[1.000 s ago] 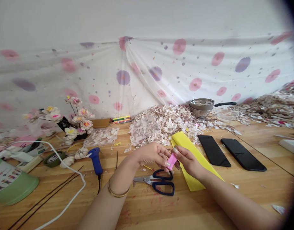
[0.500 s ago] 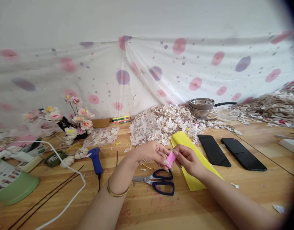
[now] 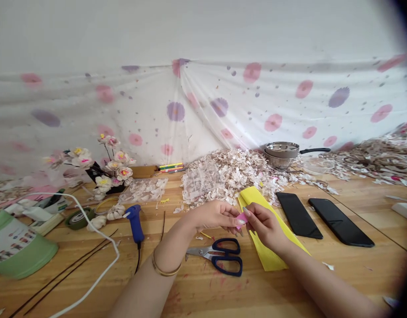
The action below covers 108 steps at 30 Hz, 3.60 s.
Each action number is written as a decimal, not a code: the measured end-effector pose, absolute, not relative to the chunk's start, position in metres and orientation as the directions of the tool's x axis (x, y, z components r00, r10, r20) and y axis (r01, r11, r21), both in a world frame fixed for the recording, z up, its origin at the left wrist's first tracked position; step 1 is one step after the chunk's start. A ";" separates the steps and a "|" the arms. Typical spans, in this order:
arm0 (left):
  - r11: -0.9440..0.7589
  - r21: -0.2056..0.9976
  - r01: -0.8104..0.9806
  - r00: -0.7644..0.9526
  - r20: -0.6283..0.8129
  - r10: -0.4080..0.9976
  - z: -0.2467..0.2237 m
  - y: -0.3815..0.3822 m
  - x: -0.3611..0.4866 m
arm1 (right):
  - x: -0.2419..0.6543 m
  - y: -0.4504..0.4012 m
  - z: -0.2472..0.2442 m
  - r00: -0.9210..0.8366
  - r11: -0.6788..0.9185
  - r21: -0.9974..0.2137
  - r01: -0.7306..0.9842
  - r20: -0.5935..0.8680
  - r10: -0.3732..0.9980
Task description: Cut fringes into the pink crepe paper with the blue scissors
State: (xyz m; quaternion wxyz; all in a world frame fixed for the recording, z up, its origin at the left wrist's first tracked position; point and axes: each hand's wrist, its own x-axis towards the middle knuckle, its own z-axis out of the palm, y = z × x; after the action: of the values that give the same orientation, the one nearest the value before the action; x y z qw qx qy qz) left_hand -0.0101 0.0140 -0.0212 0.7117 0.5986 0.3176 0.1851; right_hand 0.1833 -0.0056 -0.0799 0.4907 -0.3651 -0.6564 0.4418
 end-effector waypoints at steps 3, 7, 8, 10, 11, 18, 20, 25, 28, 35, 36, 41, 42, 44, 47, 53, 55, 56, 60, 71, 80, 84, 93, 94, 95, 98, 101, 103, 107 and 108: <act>0.165 0.978 0.124 0.677 -0.205 0.707 -0.023 0.011 -0.004 | 0.184 -0.005 -0.077 -0.237 0.332 -0.942 0.047 0.313 0.920; 0.153 0.979 0.137 0.660 -0.206 0.723 -0.023 0.009 0.000 | 0.183 -0.006 -0.071 -0.258 0.295 -0.953 0.063 0.270 0.928; 0.155 0.977 0.144 0.662 -0.212 0.719 -0.023 0.008 0.000 | 0.183 -0.007 -0.071 -0.264 0.286 -0.956 0.067 0.259 0.929; 0.161 0.974 0.158 0.663 -0.226 0.714 -0.022 0.007 0.000 | 0.182 -0.007 -0.070 -0.278 0.265 -0.961 0.074 0.236 0.931; 0.162 0.972 0.171 0.667 -0.235 0.707 -0.022 0.007 0.000 | 0.182 -0.007 -0.070 -0.286 0.254 -0.964 0.075 0.223 0.932; -0.091 0.940 0.328 0.566 -0.119 0.816 -0.021 0.015 -0.012 | 0.180 0.004 -0.075 -0.353 0.194 -0.975 0.111 0.144 0.924; -0.164 0.927 0.336 0.467 -0.013 0.884 -0.019 0.020 -0.022 | 0.176 0.001 -0.076 -0.386 0.212 -0.965 0.154 0.139 0.912; -0.270 0.885 0.378 0.234 0.191 0.953 0.000 0.023 -0.049 | 0.157 -0.027 -0.077 -0.628 0.518 -0.671 0.530 0.099 0.772; -0.318 0.868 0.382 0.112 0.298 0.948 0.015 0.015 -0.057 | 0.151 -0.038 -0.076 -0.702 0.593 -0.561 0.577 0.030 0.712; -0.341 0.866 0.364 0.011 0.362 0.932 0.031 -0.002 -0.060 | 0.148 -0.036 -0.064 -0.620 0.512 -0.444 0.735 -0.136 0.773; -0.339 0.864 0.373 0.012 0.361 0.932 0.033 -0.004 -0.059 | 0.146 -0.036 -0.063 -0.612 0.515 -0.407 0.754 -0.151 0.776; -0.354 0.810 0.466 0.043 0.380 0.924 0.039 -0.012 -0.055 | 0.150 -0.034 -0.067 -0.681 0.627 -0.338 0.702 -0.059 0.730; -0.373 0.794 0.480 0.054 0.397 0.916 0.040 -0.014 -0.055 | 0.156 -0.031 -0.067 -0.688 0.627 -0.375 0.683 -0.044 0.724; -0.421 0.761 0.494 0.078 0.443 0.893 0.041 -0.015 -0.056 | 0.170 -0.020 -0.068 -0.674 0.560 -0.522 0.643 -0.039 0.738; -0.512 0.720 0.468 0.126 0.519 0.845 0.038 -0.015 -0.058 | 0.187 -0.002 -0.068 -0.618 0.237 -0.894 0.380 -0.055 0.784; -0.511 0.710 0.485 0.305 0.410 0.859 0.026 -0.014 -0.044 | 0.182 0.000 -0.069 -0.402 -0.021 -0.900 -0.435 0.173 0.899; -0.508 0.703 0.498 0.373 0.355 0.857 0.023 -0.014 -0.037 | 0.177 -0.004 -0.069 -0.391 -0.005 -0.887 -0.463 0.199 0.899; -0.507 0.706 0.494 0.406 0.328 0.853 0.020 -0.014 -0.033 | 0.175 -0.004 -0.069 -0.379 0.021 -0.887 -0.461 0.218 0.899; -0.457 0.753 0.474 0.493 0.203 0.846 0.009 -0.010 -0.023 | 0.178 -0.001 -0.071 -0.318 0.161 -0.919 -0.359 0.283 0.905; -0.027 0.999 -0.033 0.437 0.038 0.899 -0.020 0.006 0.006 | 0.184 -0.006 -0.065 -0.008 0.268 -0.958 -0.101 0.270 0.963; 0.040 0.984 -0.171 0.269 0.007 0.963 -0.033 0.006 0.023 | 0.181 -0.010 -0.073 0.116 0.474 -0.878 0.072 0.479 0.870; -0.063 0.989 -0.136 0.199 0.089 0.976 -0.015 0.002 0.012 | 0.181 -0.008 -0.074 0.046 0.437 -0.898 -0.051 0.435 0.899; -0.272 0.940 -0.205 -0.029 0.272 0.962 0.019 -0.018 -0.013 | 0.170 -0.021 -0.078 -0.461 0.390 -0.911 -0.132 0.405 0.790; -0.276 0.938 -0.212 -0.034 0.275 0.961 0.019 -0.019 -0.013 | 0.169 -0.024 -0.078 -0.509 0.400 -0.912 -0.093 0.389 0.768; -0.281 0.936 -0.213 -0.042 0.279 0.959 0.019 -0.020 -0.012 | 0.169 -0.026 -0.078 -0.548 0.407 -0.912 -0.055 0.368 0.751; -0.309 0.931 -0.194 -0.055 0.304 0.951 0.017 -0.020 -0.008 | 0.168 -0.031 -0.081 -0.602 0.403 -0.915 0.012 0.316 0.734; -0.321 0.928 -0.188 -0.047 0.318 0.947 0.015 -0.020 -0.004 | 0.167 -0.033 -0.083 -0.590 0.384 -0.923 0.011 0.304 0.748; -0.308 0.934 -0.181 -0.016 0.310 0.951 0.014 -0.020 -0.002 | 0.167 -0.032 -0.084 -0.584 0.375 -0.927 -0.003 0.306 0.752; -0.294 0.944 -0.151 0.014 0.299 0.954 0.011 -0.019 0.000 | 0.167 -0.033 -0.084 -0.588 0.327 -0.944 -0.051 0.293 0.754; -0.300 0.943 -0.147 0.012 0.305 0.952 0.010 -0.019 0.001 | 0.167 -0.033 -0.083 -0.590 0.316 -0.947 -0.058 0.288 0.754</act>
State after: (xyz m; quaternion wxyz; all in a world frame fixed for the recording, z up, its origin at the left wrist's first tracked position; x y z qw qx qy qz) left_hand 0.0008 -0.0190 0.0100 0.4606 0.5422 0.3713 0.5966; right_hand 0.1670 -0.0330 -0.0834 0.3818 -0.2432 -0.7155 0.5321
